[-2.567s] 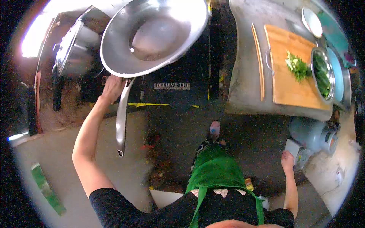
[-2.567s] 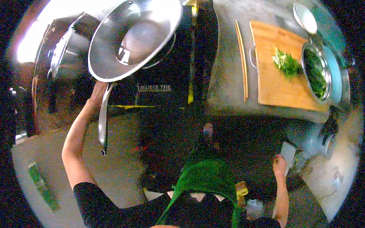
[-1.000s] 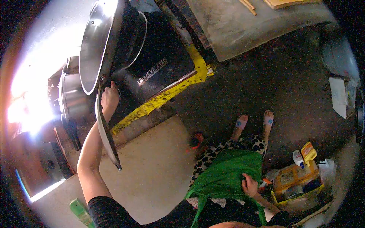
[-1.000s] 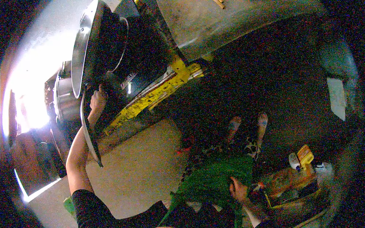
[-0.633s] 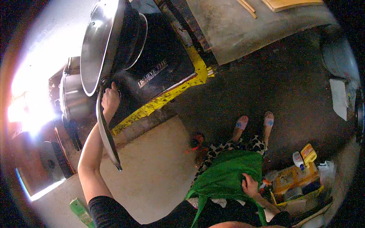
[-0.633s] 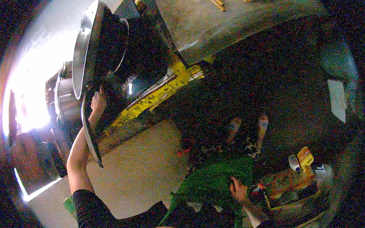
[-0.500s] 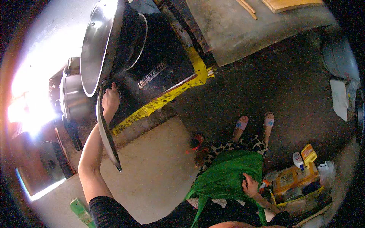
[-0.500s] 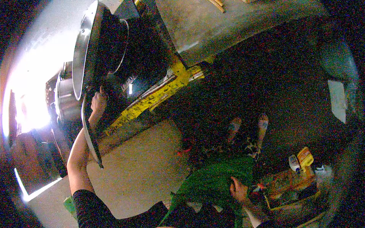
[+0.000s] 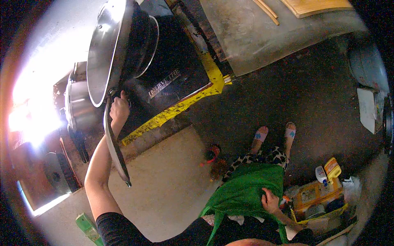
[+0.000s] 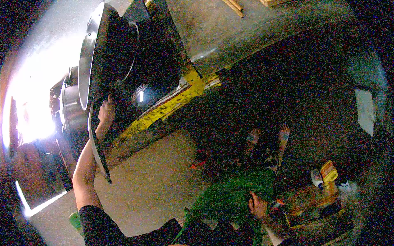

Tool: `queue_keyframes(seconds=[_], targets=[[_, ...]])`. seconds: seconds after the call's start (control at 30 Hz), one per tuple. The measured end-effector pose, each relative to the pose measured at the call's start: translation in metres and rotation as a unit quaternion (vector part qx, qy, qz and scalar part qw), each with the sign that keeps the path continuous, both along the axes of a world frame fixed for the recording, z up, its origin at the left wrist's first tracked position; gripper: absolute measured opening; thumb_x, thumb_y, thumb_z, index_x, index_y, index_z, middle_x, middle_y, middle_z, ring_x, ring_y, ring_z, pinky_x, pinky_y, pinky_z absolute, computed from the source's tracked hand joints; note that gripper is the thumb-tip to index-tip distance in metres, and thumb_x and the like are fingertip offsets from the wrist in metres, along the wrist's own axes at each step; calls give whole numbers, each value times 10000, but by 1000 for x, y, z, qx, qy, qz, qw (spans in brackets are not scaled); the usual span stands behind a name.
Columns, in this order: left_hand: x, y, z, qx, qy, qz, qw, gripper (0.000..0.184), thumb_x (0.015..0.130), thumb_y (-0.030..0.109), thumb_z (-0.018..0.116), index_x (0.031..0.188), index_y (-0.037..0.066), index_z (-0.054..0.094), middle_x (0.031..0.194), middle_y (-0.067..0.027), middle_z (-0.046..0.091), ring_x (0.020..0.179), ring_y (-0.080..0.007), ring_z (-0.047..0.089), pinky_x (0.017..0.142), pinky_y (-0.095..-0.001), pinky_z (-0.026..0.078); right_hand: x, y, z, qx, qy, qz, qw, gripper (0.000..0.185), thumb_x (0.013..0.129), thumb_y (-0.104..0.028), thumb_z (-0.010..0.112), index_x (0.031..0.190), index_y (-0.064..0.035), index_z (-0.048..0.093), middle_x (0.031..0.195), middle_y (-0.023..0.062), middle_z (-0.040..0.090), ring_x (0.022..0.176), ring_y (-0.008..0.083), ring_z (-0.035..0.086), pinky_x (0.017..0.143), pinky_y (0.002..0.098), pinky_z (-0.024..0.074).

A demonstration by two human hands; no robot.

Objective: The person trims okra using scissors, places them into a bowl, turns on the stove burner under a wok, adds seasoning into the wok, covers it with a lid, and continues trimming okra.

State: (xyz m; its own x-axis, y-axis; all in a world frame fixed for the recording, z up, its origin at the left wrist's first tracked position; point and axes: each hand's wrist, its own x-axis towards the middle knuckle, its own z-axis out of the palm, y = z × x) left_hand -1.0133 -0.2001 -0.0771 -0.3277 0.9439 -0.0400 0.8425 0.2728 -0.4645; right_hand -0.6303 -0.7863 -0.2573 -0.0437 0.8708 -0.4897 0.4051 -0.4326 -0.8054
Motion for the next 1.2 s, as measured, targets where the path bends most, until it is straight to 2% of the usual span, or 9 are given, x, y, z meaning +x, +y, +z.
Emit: queue_keyframes(seconds=[0.33,0.73,0.93,1.0,1.13,1.2], targets=[[4,0,2,-9,4,14,1000,687,930,567,214,981,-31,548,982,-292,607,961,-454,576,817,-530,449,2,6,1,25,-7,-14,1000,312,859,-126,516,1164,-63,541,604,110,517,431,234,465,430,379,363],[4,2,2,-12,-8,35,999,690,929,569,218,1021,-32,543,1019,-298,595,1002,-455,555,848,-520,431,4,3,-2,-2,-10,2,1000,313,843,-103,532,1153,-61,545,683,126,573,484,259,518,461,383,401],[10,0,5,-18,-11,32,999,692,927,571,217,1020,-30,546,1025,-299,593,1009,-455,553,851,-520,429,3,3,-5,41,-20,-15,999,327,838,-100,535,1164,-76,542,695,128,584,476,263,520,446,386,398],[10,0,5,-24,-14,33,999,692,927,571,216,1018,-30,547,1025,-299,593,1010,-455,553,851,-521,430,4,3,-4,6,-16,-1,1000,329,841,-106,534,1169,-77,540,701,131,587,467,257,515,440,385,397],[8,-1,5,-25,-8,25,999,692,928,574,213,1007,-27,547,1028,-291,596,1004,-452,557,848,-520,433,2,-3,-7,22,-33,-1,999,326,851,-115,531,1176,-89,542,692,129,582,456,236,503,437,374,389],[7,1,4,-31,-9,24,999,691,928,574,212,1003,-26,546,1031,-286,597,1002,-451,558,846,-521,435,3,-7,-8,-37,-51,30,998,325,857,-121,525,1181,-104,543,712,122,591,460,220,502,447,372,390]])
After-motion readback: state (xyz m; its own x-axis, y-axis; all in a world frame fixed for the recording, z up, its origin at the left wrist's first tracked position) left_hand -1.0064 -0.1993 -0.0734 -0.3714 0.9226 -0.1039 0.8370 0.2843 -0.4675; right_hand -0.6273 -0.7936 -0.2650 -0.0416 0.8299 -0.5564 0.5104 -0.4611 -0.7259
